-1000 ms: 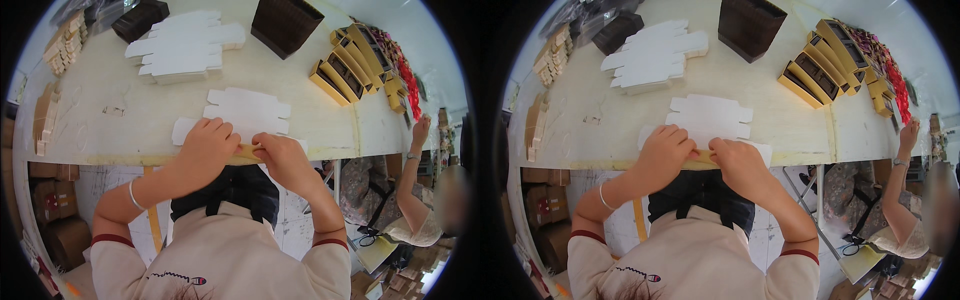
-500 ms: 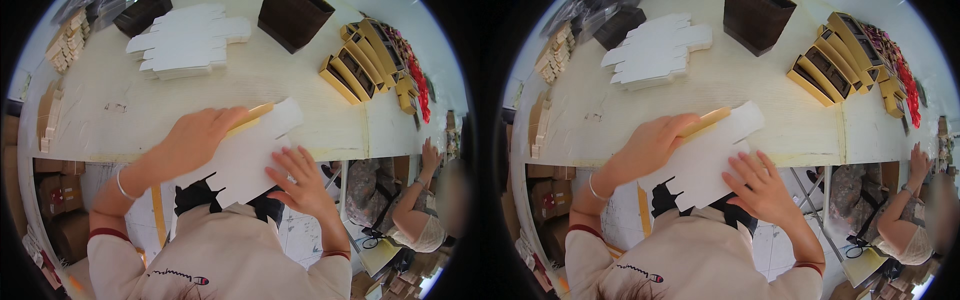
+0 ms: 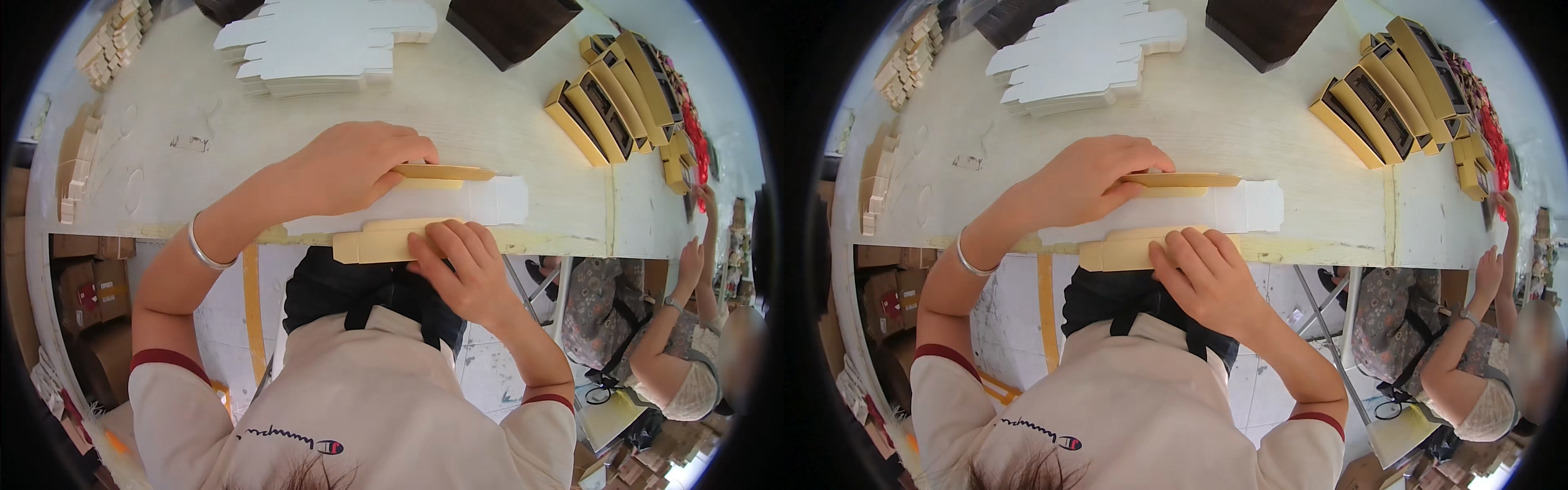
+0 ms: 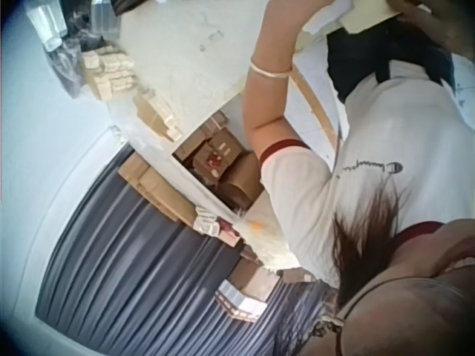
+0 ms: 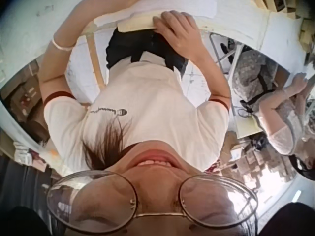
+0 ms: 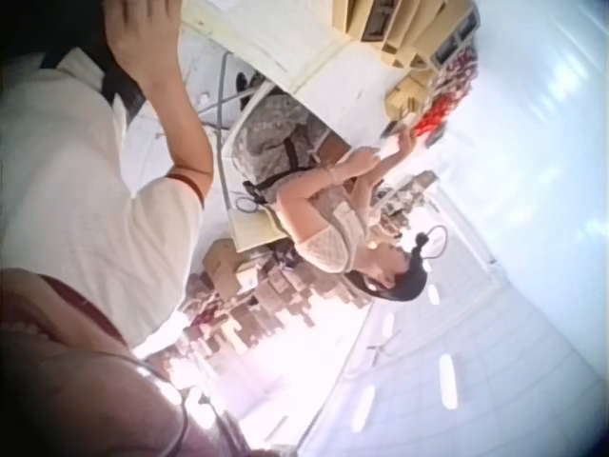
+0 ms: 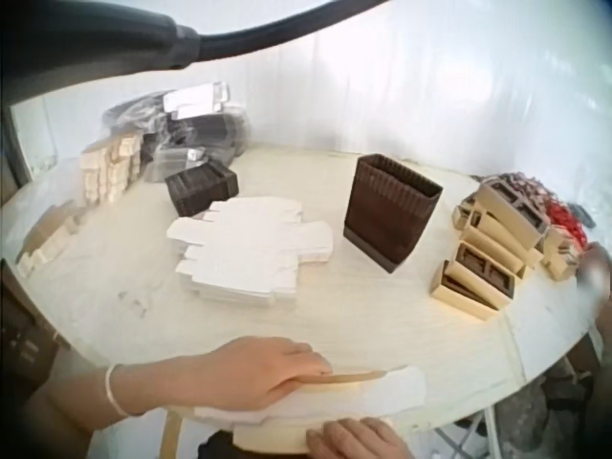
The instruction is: The person folds flat cardboard pieces into small rectangular boxes and places dark rectangular items inside each box. The person repeats this process multiple times, stacking the completed boxes on the table.
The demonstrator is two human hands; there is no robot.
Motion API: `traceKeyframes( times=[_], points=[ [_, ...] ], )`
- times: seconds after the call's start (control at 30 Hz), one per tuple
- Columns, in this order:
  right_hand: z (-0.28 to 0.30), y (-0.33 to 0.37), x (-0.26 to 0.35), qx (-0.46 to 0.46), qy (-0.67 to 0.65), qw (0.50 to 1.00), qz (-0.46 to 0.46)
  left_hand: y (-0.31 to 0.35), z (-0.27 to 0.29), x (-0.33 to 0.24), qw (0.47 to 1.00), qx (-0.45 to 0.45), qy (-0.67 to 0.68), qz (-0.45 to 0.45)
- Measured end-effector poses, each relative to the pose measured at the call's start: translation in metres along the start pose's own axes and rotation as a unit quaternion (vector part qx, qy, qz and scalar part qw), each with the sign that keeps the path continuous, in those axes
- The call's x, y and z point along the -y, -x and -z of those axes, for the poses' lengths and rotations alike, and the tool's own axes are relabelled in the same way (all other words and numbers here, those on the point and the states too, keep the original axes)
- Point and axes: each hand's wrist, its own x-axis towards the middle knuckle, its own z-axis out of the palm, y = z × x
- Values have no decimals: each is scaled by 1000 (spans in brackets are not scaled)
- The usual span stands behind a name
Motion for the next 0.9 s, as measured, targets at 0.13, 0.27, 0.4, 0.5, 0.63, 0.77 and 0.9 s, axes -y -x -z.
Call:
traceKeyframes(
  times=[0.13, 0.27, 0.4, 0.5, 0.63, 0.77, 0.9],
  points=[
    [4, -15, -6, 52, -80, 994, -57, 3, 0, 2, 1000, -8, -5, -11],
    [14, -43, -21, 165, -163, 961, -148, 9, 0, -11, 999, -28, -20, 14],
    [17, -50, -27, 194, -209, 941, -183, 35, 1, -23, 994, -46, -94, -29],
    [25, -42, -39, 162, -211, 946, -184, 44, -15, -24, 985, -85, -146, -31],
    [51, -32, -51, 60, 184, 973, -123, 45, -27, -39, 976, -119, -177, 42],
    [28, -23, -12, 81, -147, 983, -78, 25, -31, -54, 989, -48, -127, 61],
    [21, -5, -20, 88, -282, 945, -140, 49, 13, -43, 992, 110, 43, 47]
  ],
)
